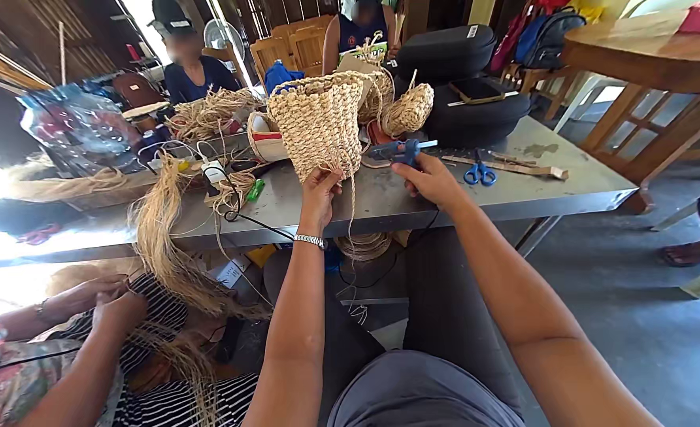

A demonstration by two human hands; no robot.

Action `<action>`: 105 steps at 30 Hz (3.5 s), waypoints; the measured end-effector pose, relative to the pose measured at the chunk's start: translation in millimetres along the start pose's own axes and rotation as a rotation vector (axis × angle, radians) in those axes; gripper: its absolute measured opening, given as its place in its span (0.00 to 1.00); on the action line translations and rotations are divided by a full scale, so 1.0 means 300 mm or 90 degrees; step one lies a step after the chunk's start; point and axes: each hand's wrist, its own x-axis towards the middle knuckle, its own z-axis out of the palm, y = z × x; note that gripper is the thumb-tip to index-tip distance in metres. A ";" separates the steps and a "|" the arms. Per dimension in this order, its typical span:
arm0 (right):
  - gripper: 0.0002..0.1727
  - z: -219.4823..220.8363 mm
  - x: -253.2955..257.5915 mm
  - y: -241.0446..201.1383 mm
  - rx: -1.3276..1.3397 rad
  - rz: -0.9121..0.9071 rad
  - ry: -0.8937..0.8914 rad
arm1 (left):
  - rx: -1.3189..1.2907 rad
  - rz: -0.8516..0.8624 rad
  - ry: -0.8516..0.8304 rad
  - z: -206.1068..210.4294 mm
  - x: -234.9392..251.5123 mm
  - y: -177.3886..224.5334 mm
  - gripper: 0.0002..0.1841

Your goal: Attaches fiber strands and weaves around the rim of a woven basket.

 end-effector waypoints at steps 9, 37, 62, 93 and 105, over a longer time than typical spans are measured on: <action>0.25 0.028 0.006 0.013 -0.015 -0.046 -0.035 | 0.017 0.029 -0.018 -0.002 0.005 -0.009 0.03; 0.27 0.075 -0.002 0.000 -0.148 -0.146 0.002 | 0.031 0.016 -0.043 -0.001 0.005 -0.004 0.04; 0.27 0.077 -0.008 -0.009 -0.188 -0.164 -0.008 | 0.004 0.031 -0.001 0.000 0.003 -0.002 0.04; 0.17 0.123 -0.011 -0.052 -0.457 -0.113 0.115 | 0.033 0.068 -0.008 0.002 -0.002 -0.007 0.02; 0.13 0.307 -0.068 -0.090 -0.042 -0.177 0.202 | 0.055 0.068 -0.024 -0.002 0.000 -0.008 0.02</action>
